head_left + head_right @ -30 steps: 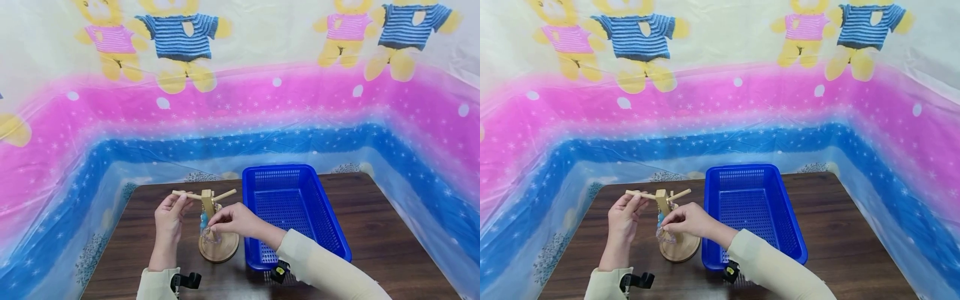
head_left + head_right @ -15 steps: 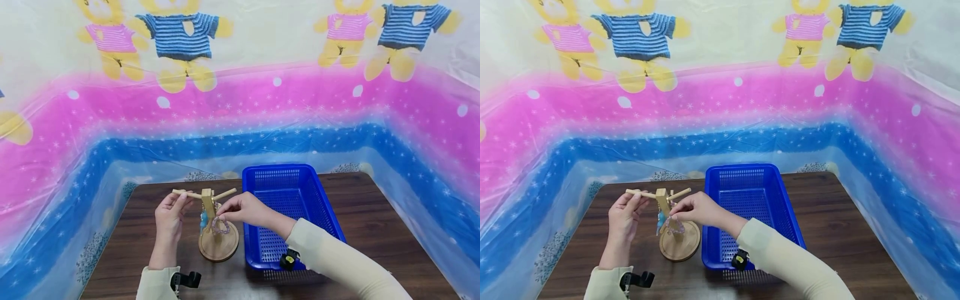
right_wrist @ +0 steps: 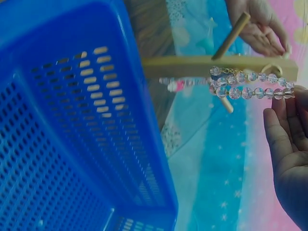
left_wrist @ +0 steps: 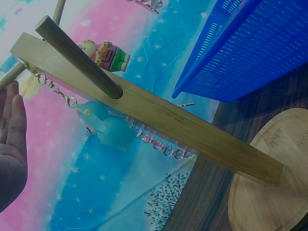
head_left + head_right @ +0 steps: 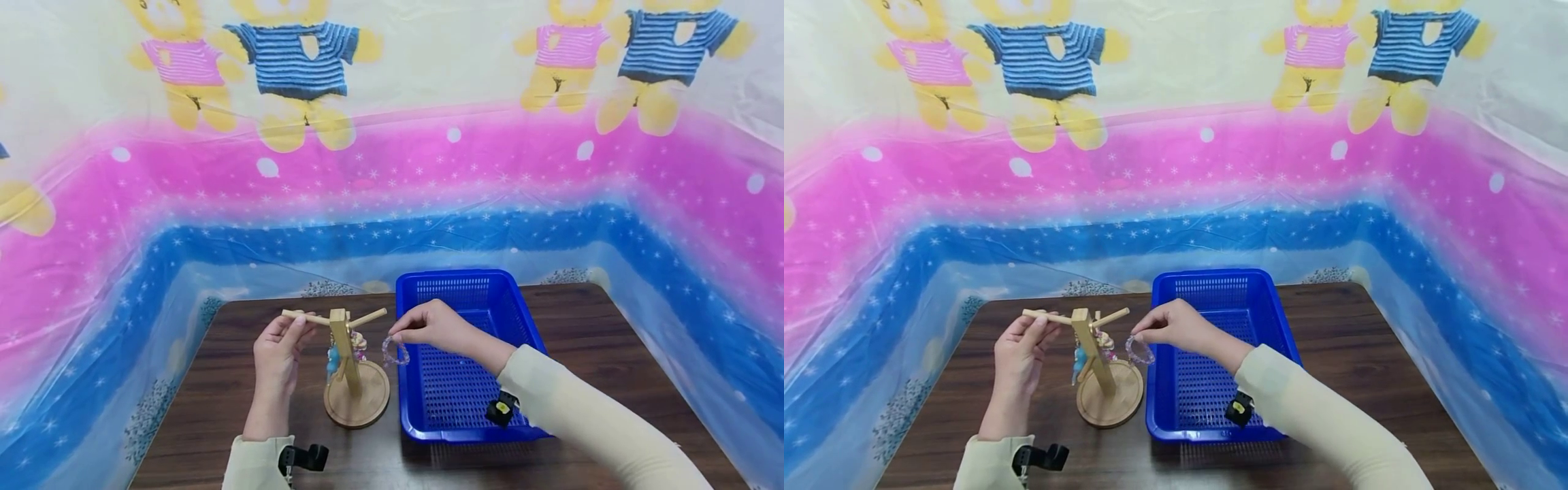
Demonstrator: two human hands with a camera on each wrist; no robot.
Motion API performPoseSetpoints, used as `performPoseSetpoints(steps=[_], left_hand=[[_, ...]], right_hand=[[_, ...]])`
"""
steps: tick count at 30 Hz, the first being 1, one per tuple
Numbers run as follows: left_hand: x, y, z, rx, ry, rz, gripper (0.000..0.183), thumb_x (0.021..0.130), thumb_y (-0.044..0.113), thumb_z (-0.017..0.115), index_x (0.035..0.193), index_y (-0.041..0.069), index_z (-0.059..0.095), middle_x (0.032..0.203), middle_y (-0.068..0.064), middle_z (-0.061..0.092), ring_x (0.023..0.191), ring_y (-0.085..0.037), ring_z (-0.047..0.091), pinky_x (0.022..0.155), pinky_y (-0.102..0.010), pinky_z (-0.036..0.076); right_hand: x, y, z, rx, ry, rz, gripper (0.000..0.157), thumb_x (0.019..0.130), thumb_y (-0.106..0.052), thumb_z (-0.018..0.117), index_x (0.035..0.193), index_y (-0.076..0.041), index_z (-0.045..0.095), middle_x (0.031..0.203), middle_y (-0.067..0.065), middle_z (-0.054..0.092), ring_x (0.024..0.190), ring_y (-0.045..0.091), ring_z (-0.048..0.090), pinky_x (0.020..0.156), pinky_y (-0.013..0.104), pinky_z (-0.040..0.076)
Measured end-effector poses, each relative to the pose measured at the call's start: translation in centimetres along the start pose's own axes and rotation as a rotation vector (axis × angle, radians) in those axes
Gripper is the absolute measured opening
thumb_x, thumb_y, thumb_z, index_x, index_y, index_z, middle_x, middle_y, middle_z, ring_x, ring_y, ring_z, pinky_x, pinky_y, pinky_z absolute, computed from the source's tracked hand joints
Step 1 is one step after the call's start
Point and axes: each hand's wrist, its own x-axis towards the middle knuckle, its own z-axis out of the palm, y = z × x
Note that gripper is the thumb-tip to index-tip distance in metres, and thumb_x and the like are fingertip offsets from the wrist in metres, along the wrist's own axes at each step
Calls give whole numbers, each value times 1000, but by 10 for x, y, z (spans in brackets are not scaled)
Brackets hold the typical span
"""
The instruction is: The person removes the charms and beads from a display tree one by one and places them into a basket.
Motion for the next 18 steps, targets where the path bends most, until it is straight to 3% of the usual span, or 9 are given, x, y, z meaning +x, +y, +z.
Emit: performPoseSetpoints(steps=[7,10,18], left_hand=[[0,1,0,8,21,-20,26,100,-2,60,89,16,75,87,5,80,81,-3,76,76,-17,64],[0,1,0,6,26,-20,26,100,-3,60,88,16,75,86,5,80,81,-3,76,76,-17,64],[0,1,0,10,24,-22,25,100,-2,60,89,15,74,87,5,80,82,-3,77,76,-17,64]], right_hand=[[-3,10,-17,-4,34,32,16,98,-17,69,108,-8,80,109,10,80,82,5,61,73,22,49],[-3,14,-24,-5,52,60,17,98,-19,69,108,-10,80,111,8,79,94,7,67,80,24,54],[-3,28,-37,15,76,149,17,98,-20,69,108,-10,80,117,9,78,112,23,71,97,41,62]])
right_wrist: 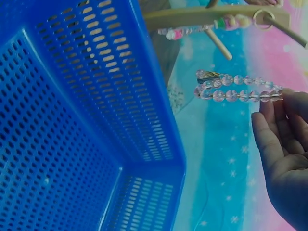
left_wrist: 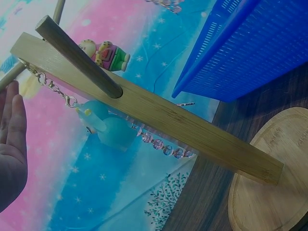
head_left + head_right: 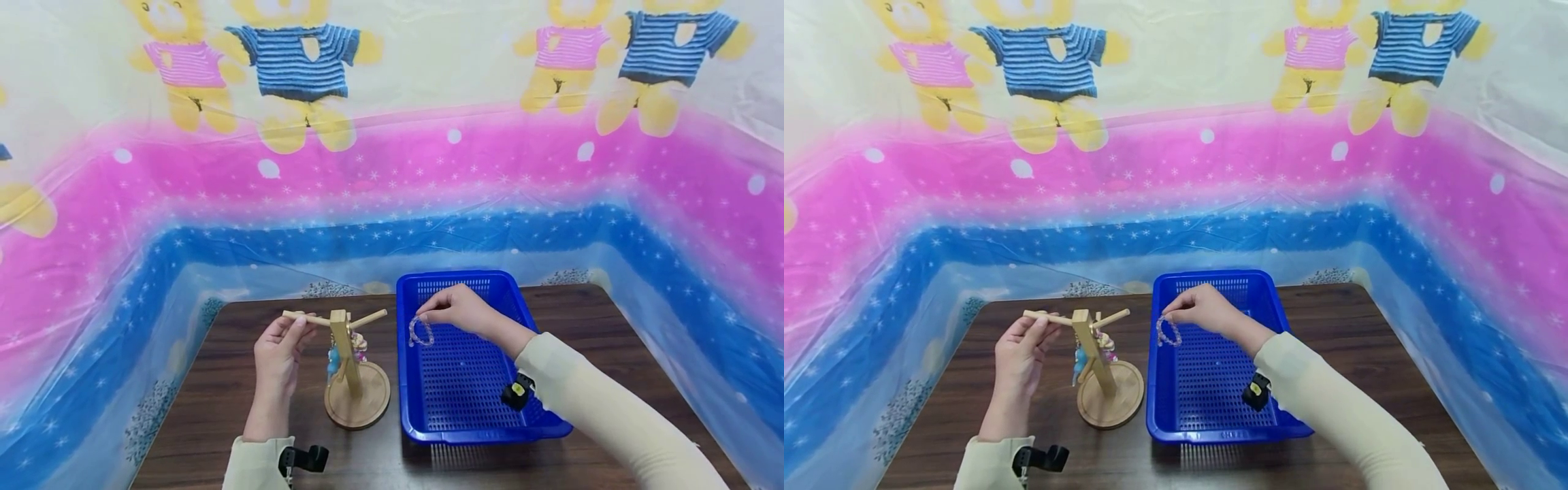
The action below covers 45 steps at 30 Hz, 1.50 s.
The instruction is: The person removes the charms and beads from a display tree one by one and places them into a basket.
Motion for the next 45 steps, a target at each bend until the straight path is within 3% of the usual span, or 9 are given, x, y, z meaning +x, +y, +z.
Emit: performPoseSetpoints(steps=[13,20,34,45], left_hand=[[0,0,0,17,-5,10,25,100,-1,60,89,16,74,87,6,80,83,-2,76,77,-16,64],[-3,-2,-2,-54,-42,28,24,99,-4,60,89,13,75,86,3,80,80,-4,77,76,-17,65],[1,-1,-1,-18,-19,7,24,100,-2,60,90,14,74,88,4,80,82,-4,76,77,-17,64],[1,-2,-2,-31,-28,20,27,100,-5,59,89,14,75,87,3,80,81,-4,77,76,-17,65]], right_hand=[[8,37,-3,56,2,94,20,100,-13,65,112,-2,77,120,17,76,112,29,72,103,50,60],[11,53,4,119,-4,127,19,99,-11,66,111,-1,77,120,16,76,103,19,76,94,36,65],[21,84,26,112,-6,202,20,99,-9,65,111,2,77,124,20,73,108,30,74,97,44,64],[25,95,36,119,-36,246,21,99,-8,65,113,2,75,125,21,73,107,29,75,93,39,65]])
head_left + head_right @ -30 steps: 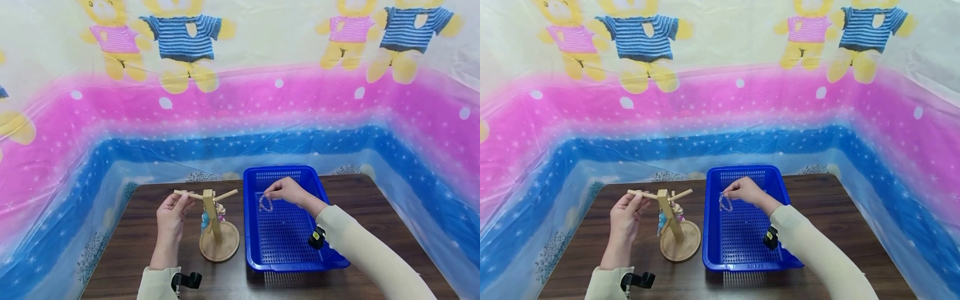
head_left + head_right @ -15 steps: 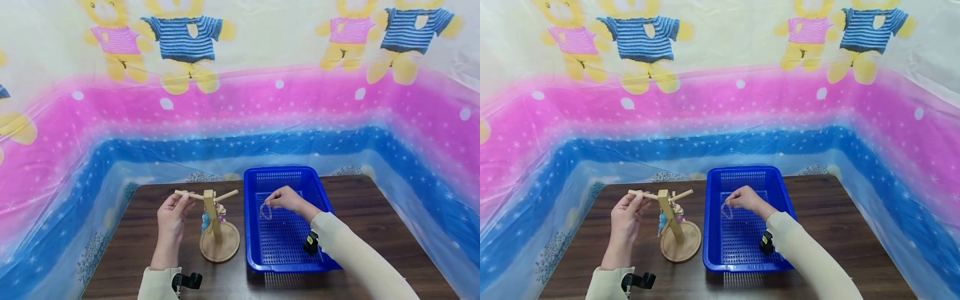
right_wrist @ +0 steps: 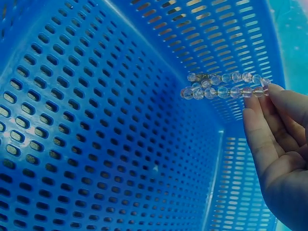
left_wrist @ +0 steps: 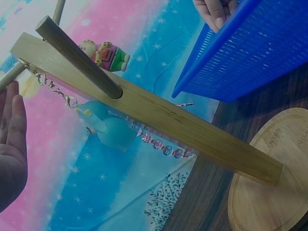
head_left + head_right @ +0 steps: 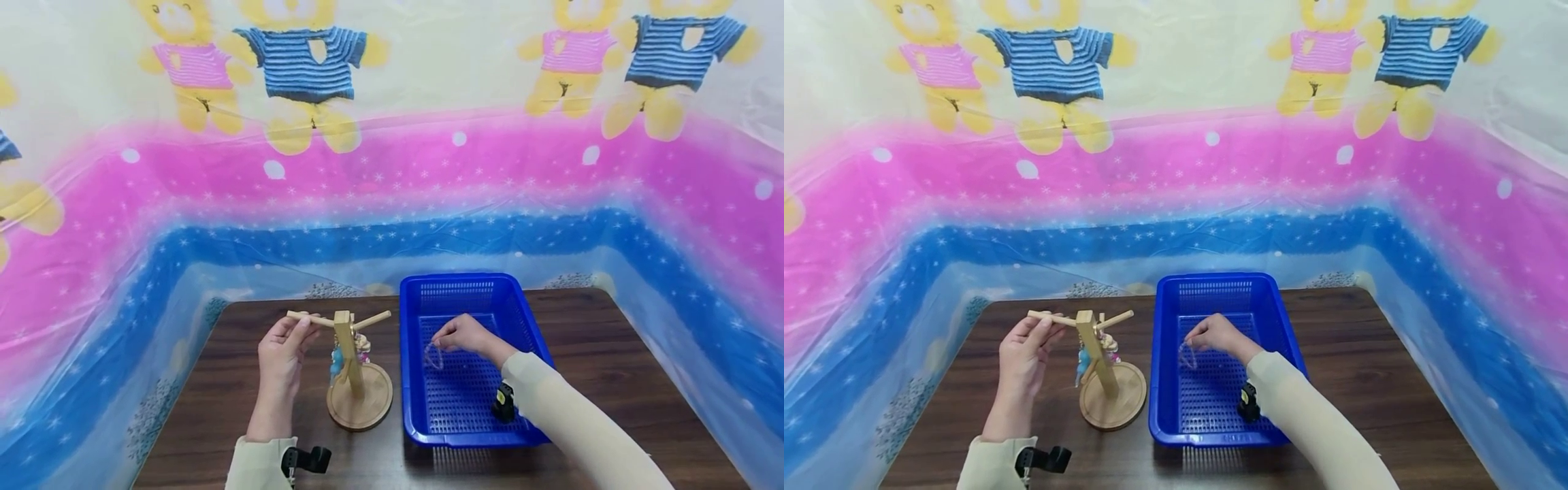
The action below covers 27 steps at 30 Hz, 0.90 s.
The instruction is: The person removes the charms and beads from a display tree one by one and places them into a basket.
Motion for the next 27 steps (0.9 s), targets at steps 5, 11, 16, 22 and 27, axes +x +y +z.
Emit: performPoseSetpoints(steps=[5,11,16,22,27], left_hand=[[1,1,2,49,28,-12,26,100,-3,60,89,16,74,87,5,80,83,-3,76,77,-17,64],[0,1,2,42,31,-17,27,100,-3,60,88,16,74,87,5,80,82,-3,76,76,-17,64],[-1,1,1,44,29,-10,25,100,-3,60,89,15,74,88,3,80,82,-3,76,77,-17,64],[-2,2,0,43,28,-13,25,100,-2,60,89,15,74,88,4,80,82,-4,77,77,-17,64],[0,0,0,16,17,-14,27,100,-3,60,89,16,75,87,3,80,82,-4,77,77,-17,65]], right_hand=[[1,4,1,5,4,18,21,99,-8,65,114,3,75,123,22,73,104,29,75,92,40,66],[4,10,1,25,29,57,20,98,-7,65,112,3,76,122,21,74,102,28,75,92,39,66],[6,16,0,51,60,81,19,98,-7,66,111,3,76,121,22,74,103,29,75,94,42,65],[8,23,0,71,89,101,20,98,-7,66,112,5,75,120,23,74,104,30,75,95,43,65],[9,29,-1,73,105,116,21,98,-7,65,113,6,75,122,23,73,107,32,74,95,43,65]])
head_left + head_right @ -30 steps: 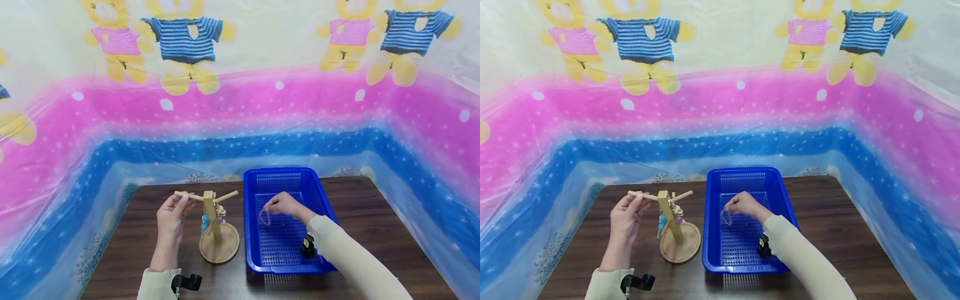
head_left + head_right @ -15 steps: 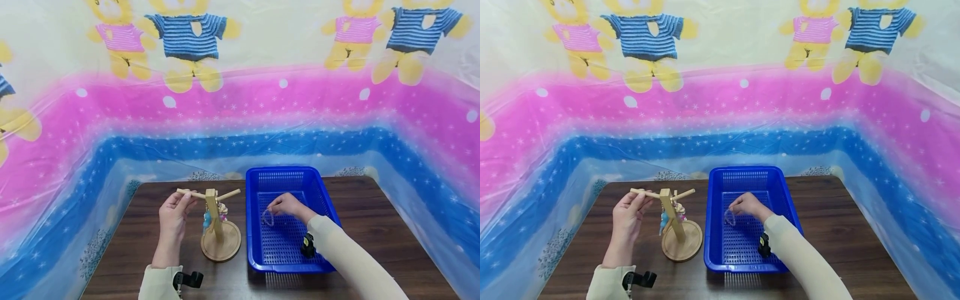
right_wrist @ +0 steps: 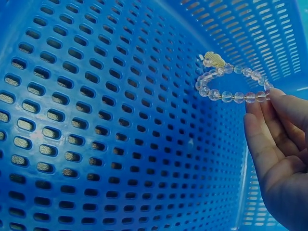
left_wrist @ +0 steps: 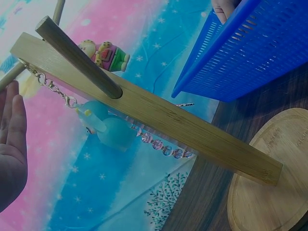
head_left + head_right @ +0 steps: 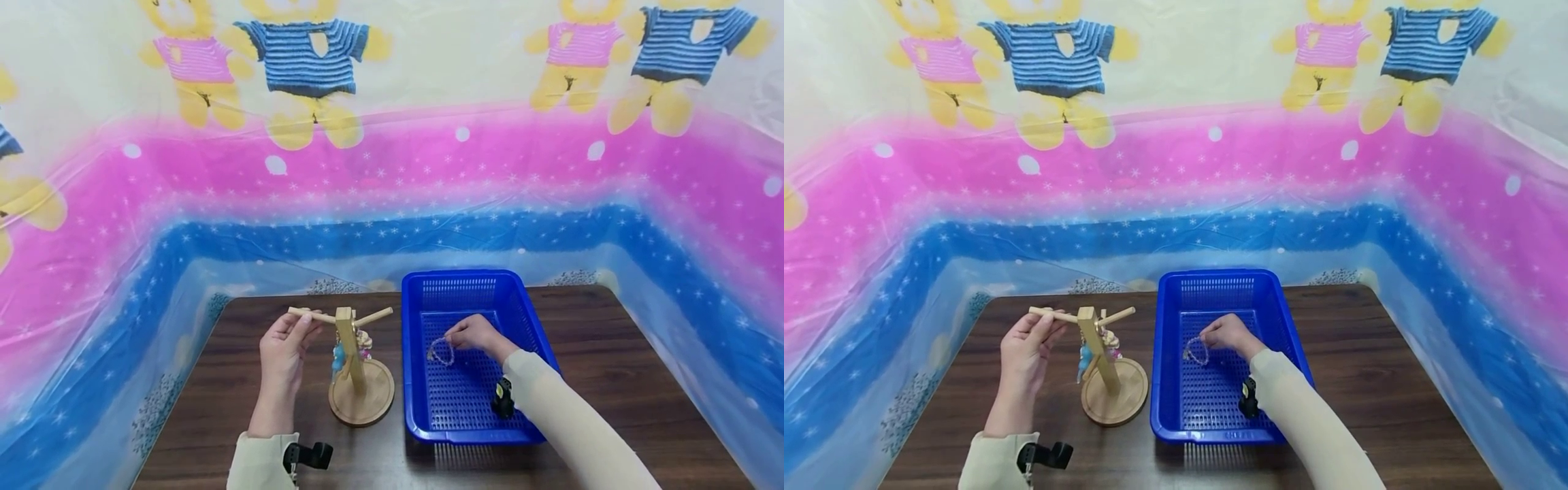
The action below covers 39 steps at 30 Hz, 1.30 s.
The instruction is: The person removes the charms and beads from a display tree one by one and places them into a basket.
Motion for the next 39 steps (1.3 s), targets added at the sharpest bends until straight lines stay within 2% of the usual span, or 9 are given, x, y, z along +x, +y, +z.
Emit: performPoseSetpoints(steps=[13,25,32,39], left_hand=[[1,0,1,22,18,-9,26,100,-3,60,88,15,75,87,4,80,81,-3,76,76,-17,64],[-1,0,1,26,8,4,29,101,-3,59,87,17,74,86,6,79,81,-2,76,76,-16,64],[-2,1,1,-24,-29,28,24,100,-3,61,89,14,75,87,4,80,81,-3,77,76,-17,64],[-2,1,1,-14,-21,31,24,99,-3,61,89,14,75,87,3,80,81,-3,77,76,-17,64]], right_hand=[[5,11,-2,16,46,48,23,99,-7,65,115,7,73,125,25,71,113,35,71,97,42,64],[8,25,-3,-4,114,74,20,98,-3,65,111,9,74,118,26,74,103,32,75,90,41,66],[8,30,-3,-44,151,90,17,94,-2,67,104,11,75,102,22,78,85,19,74,84,40,68],[8,30,0,-116,175,75,13,89,-3,72,92,8,77,71,3,72,68,10,66,70,32,66]])
